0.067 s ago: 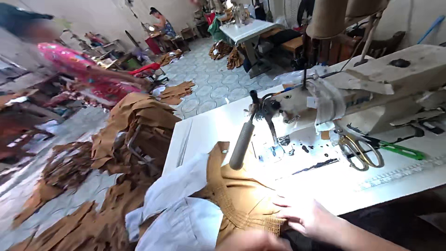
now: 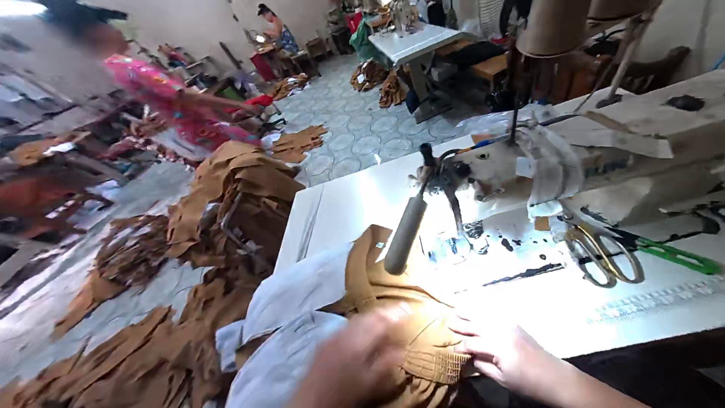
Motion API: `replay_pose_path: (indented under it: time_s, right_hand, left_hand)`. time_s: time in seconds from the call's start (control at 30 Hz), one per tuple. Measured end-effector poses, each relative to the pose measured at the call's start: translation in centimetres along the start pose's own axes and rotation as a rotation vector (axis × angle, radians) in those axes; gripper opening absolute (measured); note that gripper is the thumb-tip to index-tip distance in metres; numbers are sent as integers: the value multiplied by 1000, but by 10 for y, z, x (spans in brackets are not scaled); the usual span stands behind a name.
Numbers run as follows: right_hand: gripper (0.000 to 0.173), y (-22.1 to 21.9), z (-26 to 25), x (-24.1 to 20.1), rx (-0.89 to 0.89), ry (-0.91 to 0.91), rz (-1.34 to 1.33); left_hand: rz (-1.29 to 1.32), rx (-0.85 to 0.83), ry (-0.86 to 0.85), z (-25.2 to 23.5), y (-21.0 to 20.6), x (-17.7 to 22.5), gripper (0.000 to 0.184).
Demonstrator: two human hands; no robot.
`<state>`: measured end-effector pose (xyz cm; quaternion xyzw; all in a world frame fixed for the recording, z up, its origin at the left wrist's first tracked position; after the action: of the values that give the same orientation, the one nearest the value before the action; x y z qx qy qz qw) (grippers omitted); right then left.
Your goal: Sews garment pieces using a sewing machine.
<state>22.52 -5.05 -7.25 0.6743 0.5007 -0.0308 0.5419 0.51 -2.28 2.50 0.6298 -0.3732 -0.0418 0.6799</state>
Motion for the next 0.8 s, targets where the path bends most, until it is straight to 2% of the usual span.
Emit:
replay_pose_path:
  time_s: [0.03, 0.07, 0.1, 0.13, 0.2, 0.23, 0.27, 0.37, 0.4, 0.47, 0.53, 0.6, 0.67, 0.7, 0.73, 0.8]
  right_hand:
    - [22, -1, 0, 2, -5, -11, -4]
    - [24, -1, 2, 4, 9, -12, 4]
    - [25, -2, 4, 6, 38, -3, 26]
    - [26, -4, 6, 7, 65, 13, 48]
    - [27, -6, 5, 8, 84, 23, 55]
    - [27, -7, 5, 8, 82, 21, 56]
    - [27, -9, 4, 9, 72, 17, 49]
    - [28, -11, -1, 7, 38, 14, 45]
    - [27, -10, -2, 5, 23, 9, 36]
    - [26, -10, -4, 3, -13, -3, 3]
    - [26, -9, -4, 1, -38, -18, -45]
    - [27, -2, -5, 1, -65, -49, -99]
    - [26, 3, -5, 1, -83, -66, -115]
    - [26, 3, -4, 1, -94, -67, -114]
    - [25, 3, -3, 1, -96, -70, -120]
    - [22, 5, -3, 2, -70, -77, -158]
  left_hand:
    - [-136, 53, 256, 9, 22, -41, 60]
    - [-164, 71, 490, 28, 40, -86, 83]
    - [-125, 91, 641, 57, 50, -133, 104]
    - [-50, 110, 723, 90, 50, -172, 116]
    - [147, 157, 764, 140, 30, -220, 122]
    - [196, 202, 773, 153, 19, -232, 120]
    - [206, 278, 780, 160, 14, -235, 110]
    - [73, 416, 839, 142, 20, -223, 53]
    - [-18, 409, 872, 132, 25, -217, 42]
    - [-208, 389, 921, 108, 32, -204, 37]
    - [-241, 507, 863, 79, 41, -176, 37]
    - [-62, 865, 665, 48, 60, -125, 28]
    - [345, 1126, 423, 18, 78, -60, 21]
    - [528, 1178, 344, 6, 84, -31, 22]
    - [683, 1208, 338, -4, 88, -9, 24]
    - [868, 1212, 454, -21, 84, -3, 32]
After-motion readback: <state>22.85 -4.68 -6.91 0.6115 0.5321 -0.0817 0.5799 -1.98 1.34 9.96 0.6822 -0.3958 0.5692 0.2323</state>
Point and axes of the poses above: each hand's wrist, its own z-axis away from the middle knuckle, its own y-axis out of the back of the hand, x = y × z, the point moved 6 cm from there along -z, towards the middle knuckle, and after that the axes turned 2 degrees about z, right-handed, at the moved point
